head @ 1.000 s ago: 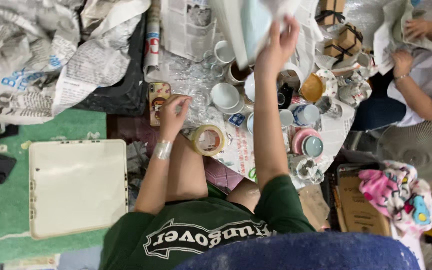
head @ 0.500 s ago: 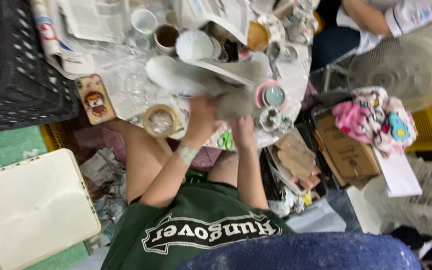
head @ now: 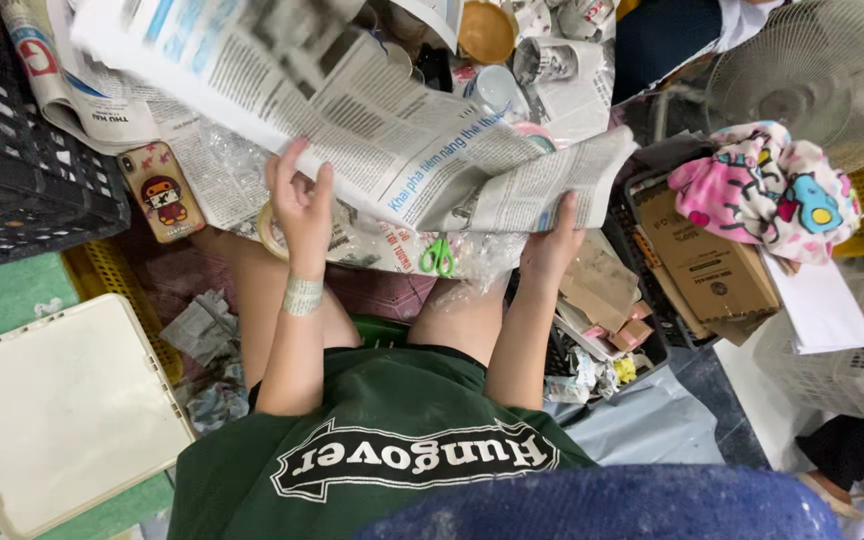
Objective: The person wraps small ceramic bowls and cups in newspaper and secures them with packing tape. They handle each item individually, folding the paper around the object and applying tape to seal it before setting it aside.
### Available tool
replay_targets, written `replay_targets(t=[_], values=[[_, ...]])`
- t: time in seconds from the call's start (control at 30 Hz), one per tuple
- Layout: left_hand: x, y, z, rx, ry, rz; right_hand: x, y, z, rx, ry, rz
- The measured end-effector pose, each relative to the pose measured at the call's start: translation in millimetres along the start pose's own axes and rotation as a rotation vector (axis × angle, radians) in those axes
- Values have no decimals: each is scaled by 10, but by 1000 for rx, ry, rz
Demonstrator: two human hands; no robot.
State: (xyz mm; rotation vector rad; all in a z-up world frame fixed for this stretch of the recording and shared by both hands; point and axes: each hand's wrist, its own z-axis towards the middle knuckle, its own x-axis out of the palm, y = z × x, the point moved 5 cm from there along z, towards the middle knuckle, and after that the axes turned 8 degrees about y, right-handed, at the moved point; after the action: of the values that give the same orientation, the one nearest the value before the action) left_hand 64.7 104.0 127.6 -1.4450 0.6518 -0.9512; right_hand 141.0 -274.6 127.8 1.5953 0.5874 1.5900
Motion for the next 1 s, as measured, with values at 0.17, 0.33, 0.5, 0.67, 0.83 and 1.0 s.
replay_targets(t=[0.17, 0.33, 0.5, 0.67, 0.83, 1.0], values=[[-305, -614, -302, 727, -527, 296, -58, -206, -93, 78, 34, -40], [354, -772, -464, 589, 167, 1059, -20, -327, -142, 266, 2, -32], [452, -634, -409, 275, 513, 754, 138, 43, -30, 80, 56, -23], [274, -398, -328, 158, 563, 704, 14, 362, -89, -77, -211, -439], [499, -331, -349, 399, 501, 806, 653, 391, -470, -926, -52, -1280], [650, -304, -479, 480, 485, 1003, 1193, 215, -876, -1135, 392, -1480]])
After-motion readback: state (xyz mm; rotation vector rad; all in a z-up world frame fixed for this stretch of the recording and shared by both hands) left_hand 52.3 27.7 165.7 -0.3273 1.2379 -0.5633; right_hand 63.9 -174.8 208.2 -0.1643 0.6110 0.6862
